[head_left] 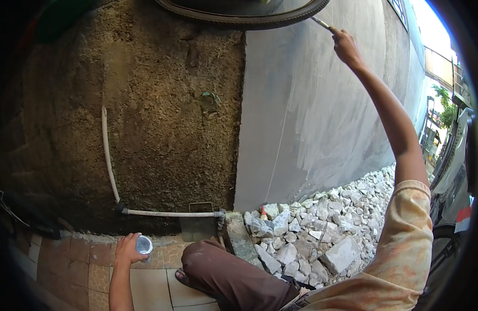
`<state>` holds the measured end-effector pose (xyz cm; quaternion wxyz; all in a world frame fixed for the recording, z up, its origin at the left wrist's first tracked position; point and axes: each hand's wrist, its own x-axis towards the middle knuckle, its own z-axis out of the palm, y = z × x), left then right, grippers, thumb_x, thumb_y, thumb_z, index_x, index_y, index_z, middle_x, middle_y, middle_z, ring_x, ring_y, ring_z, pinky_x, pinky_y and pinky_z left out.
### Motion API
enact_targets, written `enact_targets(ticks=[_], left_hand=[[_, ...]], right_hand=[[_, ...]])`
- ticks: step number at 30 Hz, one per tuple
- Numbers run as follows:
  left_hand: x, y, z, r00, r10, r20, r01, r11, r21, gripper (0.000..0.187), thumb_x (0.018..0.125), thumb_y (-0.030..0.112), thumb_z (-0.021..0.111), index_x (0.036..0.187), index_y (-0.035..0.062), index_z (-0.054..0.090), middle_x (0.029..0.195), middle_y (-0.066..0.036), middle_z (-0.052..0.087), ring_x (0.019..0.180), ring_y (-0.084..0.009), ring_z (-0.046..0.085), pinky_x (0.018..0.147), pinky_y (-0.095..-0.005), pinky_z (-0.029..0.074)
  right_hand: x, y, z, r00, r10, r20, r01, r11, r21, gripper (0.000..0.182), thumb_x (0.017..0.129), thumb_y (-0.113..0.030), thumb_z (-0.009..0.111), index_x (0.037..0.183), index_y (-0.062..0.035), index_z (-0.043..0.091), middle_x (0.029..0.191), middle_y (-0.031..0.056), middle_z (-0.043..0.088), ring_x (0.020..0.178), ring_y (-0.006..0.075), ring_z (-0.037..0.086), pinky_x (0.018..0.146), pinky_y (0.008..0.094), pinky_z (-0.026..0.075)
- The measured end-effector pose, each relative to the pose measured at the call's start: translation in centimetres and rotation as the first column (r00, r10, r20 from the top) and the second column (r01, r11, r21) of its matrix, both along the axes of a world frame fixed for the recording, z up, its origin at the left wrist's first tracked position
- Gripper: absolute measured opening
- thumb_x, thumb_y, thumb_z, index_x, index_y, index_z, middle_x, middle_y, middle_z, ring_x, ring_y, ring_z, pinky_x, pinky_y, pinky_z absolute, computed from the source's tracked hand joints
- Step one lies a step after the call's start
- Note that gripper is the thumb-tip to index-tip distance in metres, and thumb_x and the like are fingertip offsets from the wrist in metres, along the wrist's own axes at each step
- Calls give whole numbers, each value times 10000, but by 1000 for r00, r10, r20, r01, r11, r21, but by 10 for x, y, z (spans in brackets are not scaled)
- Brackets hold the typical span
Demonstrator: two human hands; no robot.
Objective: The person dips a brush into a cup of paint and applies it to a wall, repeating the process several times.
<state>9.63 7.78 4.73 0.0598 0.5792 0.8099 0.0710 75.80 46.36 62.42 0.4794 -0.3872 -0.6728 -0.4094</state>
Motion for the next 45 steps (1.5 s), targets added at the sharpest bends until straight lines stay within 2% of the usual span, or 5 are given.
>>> enact_targets(ticks=[7,11,23,33,45], left_hand=[[8,0,14,1000,21,22,-22,999,47,1019,559,418,957,1469,164,575,1392,-87,631,1339,-333,581,1256,-493,318],[14,1,13,1000,24,14,-24,1000,19,1023,564,420,954,1475,163,568,1412,-87,627,1345,-320,580,1253,-501,322],[12,-3,-12,998,-62,23,62,998,-14,1031,567,444,943,1476,145,561,1438,-97,628,1371,-292,573,1269,-528,289],[22,1,-12,998,-60,29,61,998,-23,1010,580,436,950,1465,134,570,1440,-99,630,1356,-298,578,1248,-483,319],[20,1,-36,995,-61,74,71,986,-152,1027,594,463,947,1484,119,568,1475,-99,609,1354,-334,572,1213,-450,375]], right_hand=[[-4,-22,-212,937,-7,351,140,924,-356,362,1008,-26,508,1336,-107,638,1021,243,598,851,433,677,719,528,556],[1,-67,-320,906,122,405,266,582,-768,439,1002,-89,593,1429,-181,643,1066,230,645,966,420,699,873,525,562],[21,-50,-161,987,162,-13,-162,975,-153,442,998,-13,581,1407,-164,655,1030,211,624,923,414,669,787,506,519],[55,-38,-451,846,240,476,280,558,-781,486,1002,-64,541,1428,-277,642,1083,197,646,833,358,725,784,508,598],[6,-59,-253,986,161,-50,-167,964,-207,489,991,-23,599,1449,-195,620,954,189,595,807,416,659,700,527,510]])
